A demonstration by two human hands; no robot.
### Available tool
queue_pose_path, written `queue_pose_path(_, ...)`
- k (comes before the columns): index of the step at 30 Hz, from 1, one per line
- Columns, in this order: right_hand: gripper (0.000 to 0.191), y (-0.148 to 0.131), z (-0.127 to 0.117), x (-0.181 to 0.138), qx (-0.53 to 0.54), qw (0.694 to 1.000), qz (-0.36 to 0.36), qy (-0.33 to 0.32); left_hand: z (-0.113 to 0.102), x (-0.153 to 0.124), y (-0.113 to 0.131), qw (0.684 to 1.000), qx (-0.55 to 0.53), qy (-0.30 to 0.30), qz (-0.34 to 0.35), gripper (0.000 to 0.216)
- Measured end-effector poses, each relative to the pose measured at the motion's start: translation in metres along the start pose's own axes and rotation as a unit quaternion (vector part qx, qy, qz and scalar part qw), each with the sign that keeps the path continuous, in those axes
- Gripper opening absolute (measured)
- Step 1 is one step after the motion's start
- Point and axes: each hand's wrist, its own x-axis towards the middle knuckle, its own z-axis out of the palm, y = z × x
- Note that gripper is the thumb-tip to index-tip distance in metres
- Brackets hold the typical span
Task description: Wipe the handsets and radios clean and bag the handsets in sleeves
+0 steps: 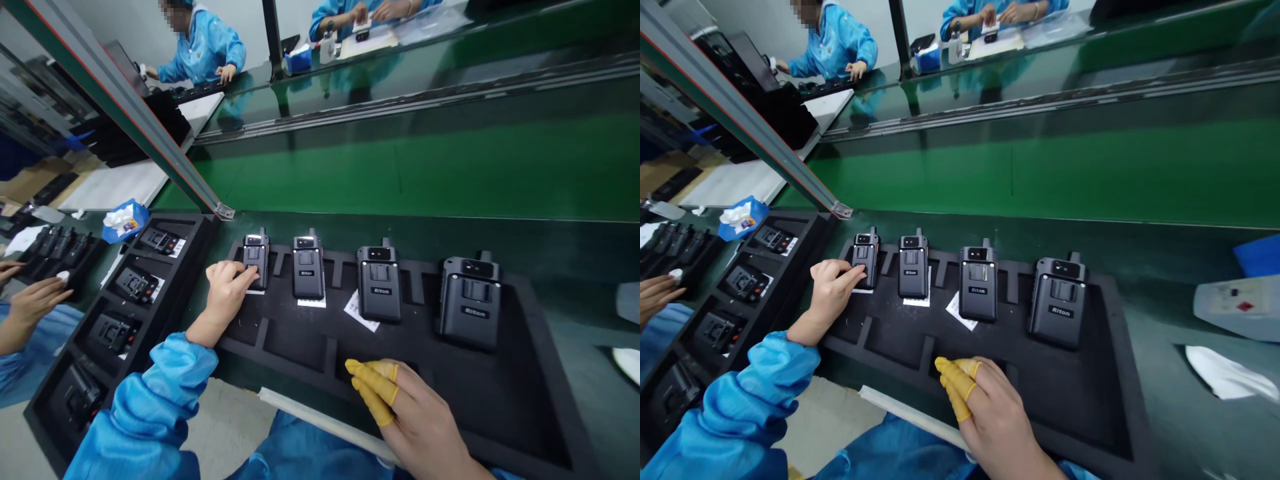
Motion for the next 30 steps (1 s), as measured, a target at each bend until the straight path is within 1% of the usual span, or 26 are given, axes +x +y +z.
queue_pose_path(13,0.025,0.0004,-0.0027,-0.0003,0.011,1.0,0.008,-0.009,0.0009,-0.0011,0.0003,1.0,0.012,0.011,0.02,0.012)
queue_pose_path(16,0.024,-0.0001,-0.0025,0.0014,0.012,1.0,0.005,-0.003,0.0011,-0.0014,0.0002,1.0,0.014,0.008,0.019,0.012)
queue_pose_path(26,0.028,-0.0005,-0.0049,-0.0001,0.017,1.0,0.012,-0.006,0.0014,-0.0027,0.0003,1.0,0.012,-0.002,0.011,0.014)
queue_pose_path(30,0.027,-0.0001,-0.0051,0.0004,0.021,1.0,0.012,-0.004,0.0012,-0.0015,0.0013,1.0,0.007,0.002,0.017,0.013)
